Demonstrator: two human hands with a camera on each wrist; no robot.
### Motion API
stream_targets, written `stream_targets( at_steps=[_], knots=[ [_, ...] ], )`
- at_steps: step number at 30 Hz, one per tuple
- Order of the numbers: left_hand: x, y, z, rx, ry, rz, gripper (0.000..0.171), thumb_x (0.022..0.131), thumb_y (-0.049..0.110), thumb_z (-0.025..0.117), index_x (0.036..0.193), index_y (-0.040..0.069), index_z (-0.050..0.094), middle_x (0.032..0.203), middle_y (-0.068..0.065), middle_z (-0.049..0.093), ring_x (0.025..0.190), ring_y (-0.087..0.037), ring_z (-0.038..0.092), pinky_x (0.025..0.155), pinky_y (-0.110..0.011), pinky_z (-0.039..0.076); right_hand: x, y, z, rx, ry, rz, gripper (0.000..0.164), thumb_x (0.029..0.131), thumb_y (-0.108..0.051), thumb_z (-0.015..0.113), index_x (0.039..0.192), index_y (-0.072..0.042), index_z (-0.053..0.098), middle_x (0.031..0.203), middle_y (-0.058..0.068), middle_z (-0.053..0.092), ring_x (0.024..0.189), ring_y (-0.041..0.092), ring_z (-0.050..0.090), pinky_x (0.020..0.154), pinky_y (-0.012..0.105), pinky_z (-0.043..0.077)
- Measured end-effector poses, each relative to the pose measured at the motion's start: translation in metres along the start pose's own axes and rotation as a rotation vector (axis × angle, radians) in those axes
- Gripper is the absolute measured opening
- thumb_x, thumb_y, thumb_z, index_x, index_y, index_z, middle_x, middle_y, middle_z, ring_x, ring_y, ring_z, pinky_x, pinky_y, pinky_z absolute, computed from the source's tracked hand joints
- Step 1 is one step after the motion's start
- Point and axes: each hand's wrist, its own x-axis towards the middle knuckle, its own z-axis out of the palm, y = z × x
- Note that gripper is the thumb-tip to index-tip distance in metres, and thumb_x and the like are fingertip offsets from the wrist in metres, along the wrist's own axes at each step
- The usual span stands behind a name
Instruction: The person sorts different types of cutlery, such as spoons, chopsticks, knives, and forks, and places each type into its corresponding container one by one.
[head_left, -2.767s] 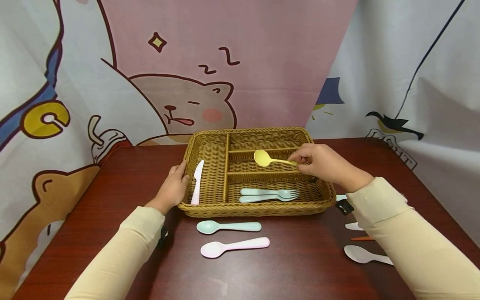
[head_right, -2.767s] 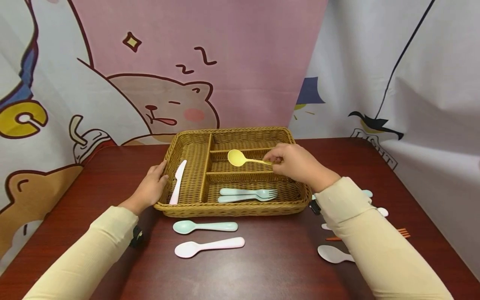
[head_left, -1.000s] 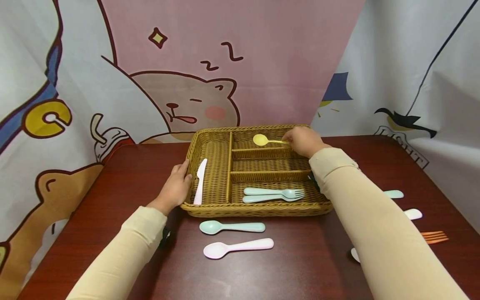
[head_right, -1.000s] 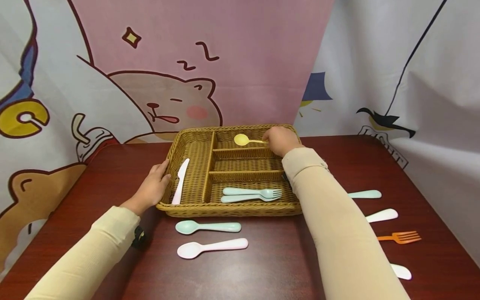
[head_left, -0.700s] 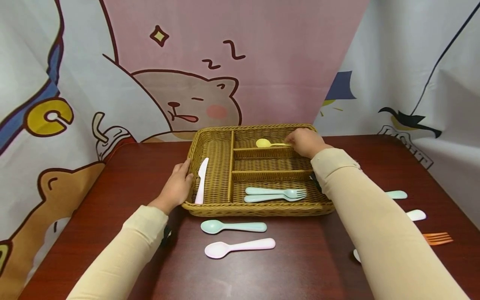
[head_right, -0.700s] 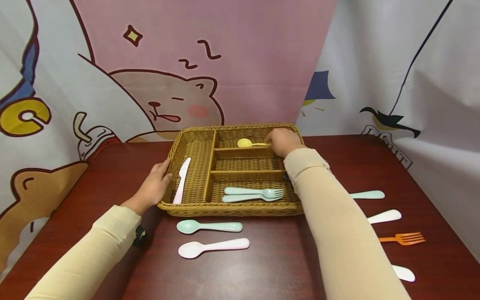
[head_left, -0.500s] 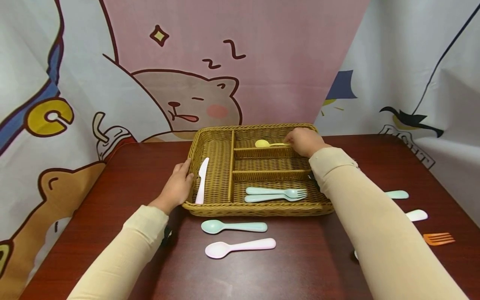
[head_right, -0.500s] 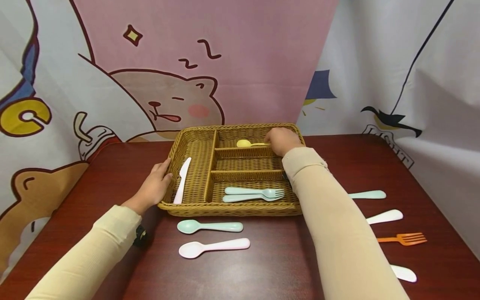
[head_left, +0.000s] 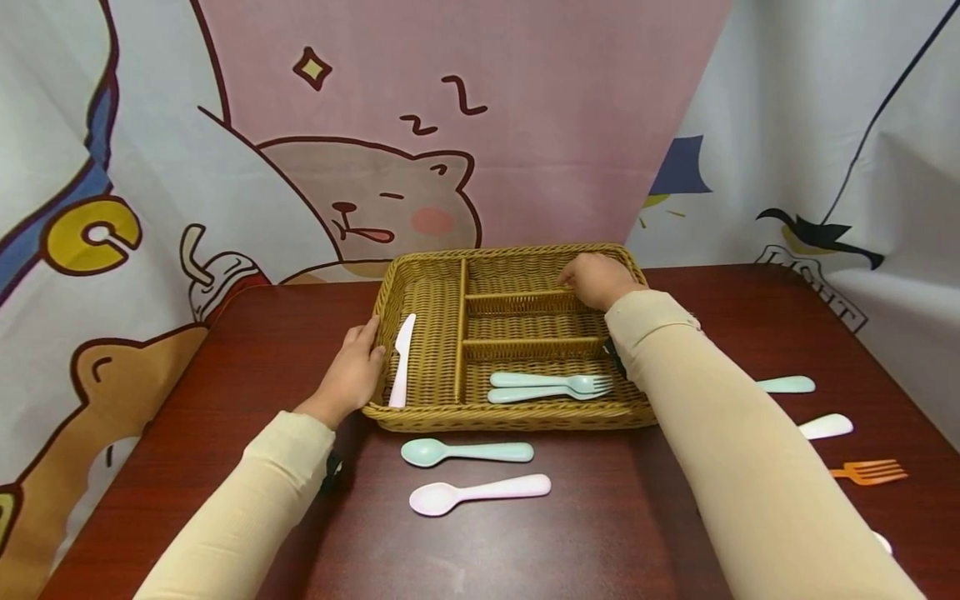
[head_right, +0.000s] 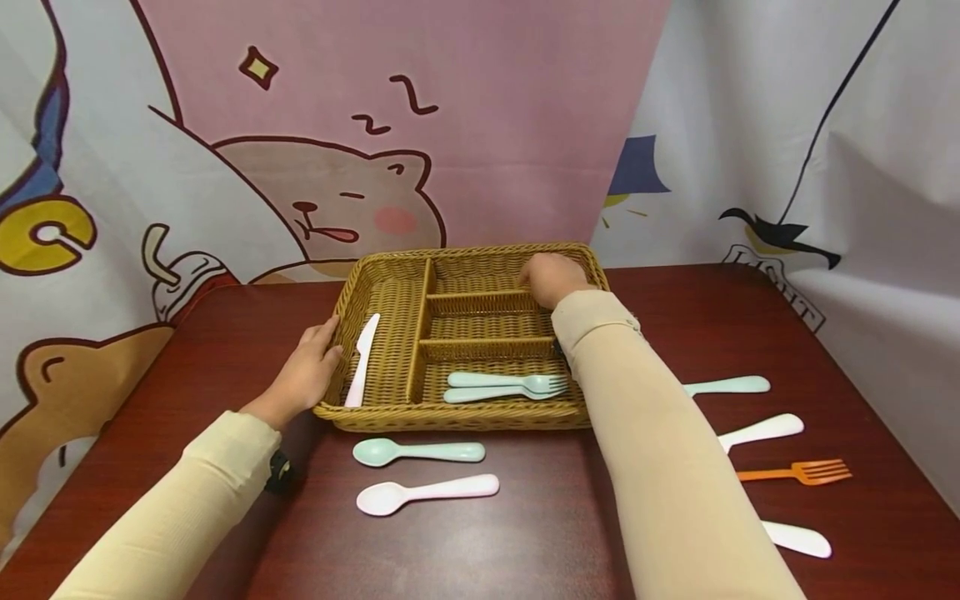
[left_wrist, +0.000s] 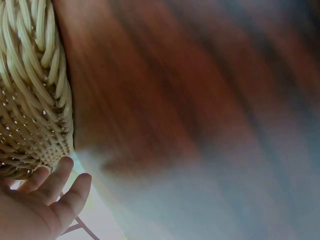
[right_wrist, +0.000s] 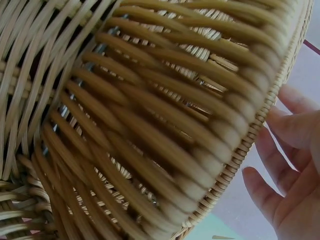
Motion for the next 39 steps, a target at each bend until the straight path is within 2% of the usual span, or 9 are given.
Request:
stream_targets(
  at_steps=[7,14,20,26,29,32,39],
  knots=[
    [-0.001,0.003,0.000,0.000,-0.002,0.014,0.058,0.105,0.019,0.033,0.156,0.006,0.009,0.150,-0.024,0.024,0.135,-0.040,0.035,0.110,-0.053,0.029,-0.005,0.001,-0.002,0.034,0.002,0.018,0.043,0.095,0.008,0.041,0.127,-0.007,0.064,0.129,0.020,0.059,0.116,0.036,0.056,0.090,0.049,0.049],
    [-0.003,0.003,0.000,0.000,-0.004,0.020,0.057,0.105,0.018,0.033,0.155,0.004,0.009,0.150,-0.024,0.023,0.135,-0.040,0.035,0.111,-0.053,0.029,-0.014,0.001,-0.008,0.074,0.073,-0.023,0.035,0.099,-0.001,0.044,0.127,-0.005,0.064,0.126,0.019,0.061,0.113,0.036,0.058,0.088,0.048,0.049],
    [-0.003,0.004,-0.001,0.005,-0.004,0.032,0.057,0.105,0.017,0.032,0.155,0.002,0.009,0.150,-0.025,0.023,0.135,-0.041,0.035,0.111,-0.053,0.028,-0.023,-0.003,-0.013,0.225,0.164,-0.059,0.031,0.097,-0.004,0.054,0.127,-0.002,0.062,0.120,0.021,0.062,0.108,0.035,0.059,0.083,0.046,0.048],
    [-0.003,0.003,-0.002,0.001,-0.008,0.028,0.057,0.106,0.017,0.032,0.155,0.003,0.008,0.150,-0.025,0.022,0.135,-0.041,0.035,0.110,-0.054,0.029,-0.038,-0.018,-0.023,0.419,0.239,-0.088,0.034,0.096,-0.009,0.059,0.129,-0.004,0.061,0.122,0.019,0.062,0.113,0.033,0.057,0.091,0.048,0.047],
    [-0.003,0.001,-0.003,0.008,-0.002,0.033,0.057,0.105,0.016,0.032,0.155,0.002,0.009,0.149,-0.026,0.023,0.134,-0.042,0.035,0.110,-0.054,0.029,-0.047,-0.029,-0.026,0.475,0.270,-0.087,0.034,0.096,-0.011,0.061,0.130,-0.007,0.062,0.122,0.016,0.064,0.110,0.031,0.059,0.087,0.046,0.048],
    [-0.003,0.000,-0.003,0.010,0.005,0.039,0.057,0.105,0.016,0.032,0.155,0.002,0.010,0.149,-0.027,0.024,0.134,-0.043,0.035,0.110,-0.054,0.029,-0.057,-0.041,-0.029,0.504,0.280,-0.078,0.034,0.096,-0.014,0.061,0.130,-0.011,0.062,0.124,0.013,0.063,0.109,0.028,0.060,0.082,0.043,0.047],
    [-0.004,0.000,-0.003,0.011,0.008,0.045,0.057,0.105,0.016,0.033,0.155,0.001,0.010,0.148,-0.027,0.024,0.133,-0.043,0.035,0.110,-0.054,0.029,-0.080,-0.059,-0.027,0.500,0.268,-0.117,0.034,0.095,-0.013,0.062,0.130,-0.011,0.062,0.121,0.012,0.063,0.111,0.027,0.058,0.087,0.044,0.048]
  ],
)
